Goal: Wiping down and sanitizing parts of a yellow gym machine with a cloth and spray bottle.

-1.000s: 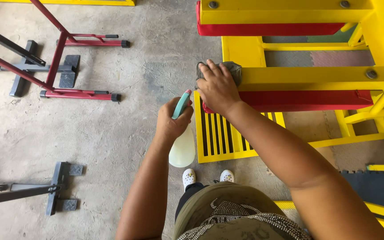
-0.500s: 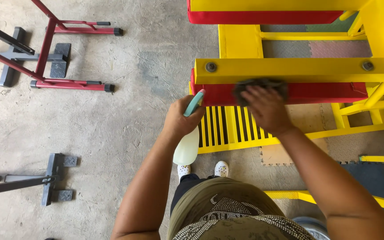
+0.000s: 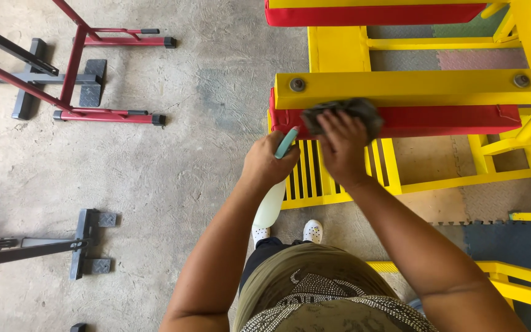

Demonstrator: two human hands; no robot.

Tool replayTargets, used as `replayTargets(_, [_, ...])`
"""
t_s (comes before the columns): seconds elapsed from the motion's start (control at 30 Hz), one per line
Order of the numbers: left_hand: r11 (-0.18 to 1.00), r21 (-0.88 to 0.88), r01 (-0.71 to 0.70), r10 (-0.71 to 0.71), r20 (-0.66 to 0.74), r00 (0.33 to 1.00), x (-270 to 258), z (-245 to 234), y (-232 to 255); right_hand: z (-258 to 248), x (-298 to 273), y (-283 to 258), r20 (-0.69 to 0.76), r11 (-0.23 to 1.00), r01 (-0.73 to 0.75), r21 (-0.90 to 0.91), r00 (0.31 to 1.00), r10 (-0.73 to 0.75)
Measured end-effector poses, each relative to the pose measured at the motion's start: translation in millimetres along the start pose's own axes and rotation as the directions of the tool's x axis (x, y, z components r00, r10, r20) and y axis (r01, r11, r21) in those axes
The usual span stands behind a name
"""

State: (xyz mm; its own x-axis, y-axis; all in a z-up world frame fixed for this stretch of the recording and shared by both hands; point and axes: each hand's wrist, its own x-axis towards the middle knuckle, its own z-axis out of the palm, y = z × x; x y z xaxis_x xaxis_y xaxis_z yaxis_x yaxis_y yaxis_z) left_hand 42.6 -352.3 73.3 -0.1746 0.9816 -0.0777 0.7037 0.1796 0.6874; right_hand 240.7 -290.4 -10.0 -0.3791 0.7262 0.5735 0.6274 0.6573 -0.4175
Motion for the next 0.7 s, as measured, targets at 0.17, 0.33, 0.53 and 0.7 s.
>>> replayTargets(0.17, [0.997,-0.041,-0.069,0.064,-0.120,0.991,-5,-22,-16,15,30,-58,0.063,0.993,0.109,0.034,0.992,-0.111])
replayTargets(0.33, [0.996,-0.040,-0.078,0.074,-0.087,0.993,1,-37,-16,3,27,-35,0.111,0.984,0.178,0.009,0.978,-0.178])
replayTargets(0.53, [0.988,-0.132,-0.079,0.080,0.003,0.997,9,-40,-9,-24,-1,17,0.044,0.995,0.019,-0.101,0.999,-0.014])
replayTargets(0.7, [0.970,-0.148,-0.191,0.195,0.011,0.981,17,-39,-14,5,16,-32,-0.039,0.989,-0.039,-0.146,0.999,0.034])
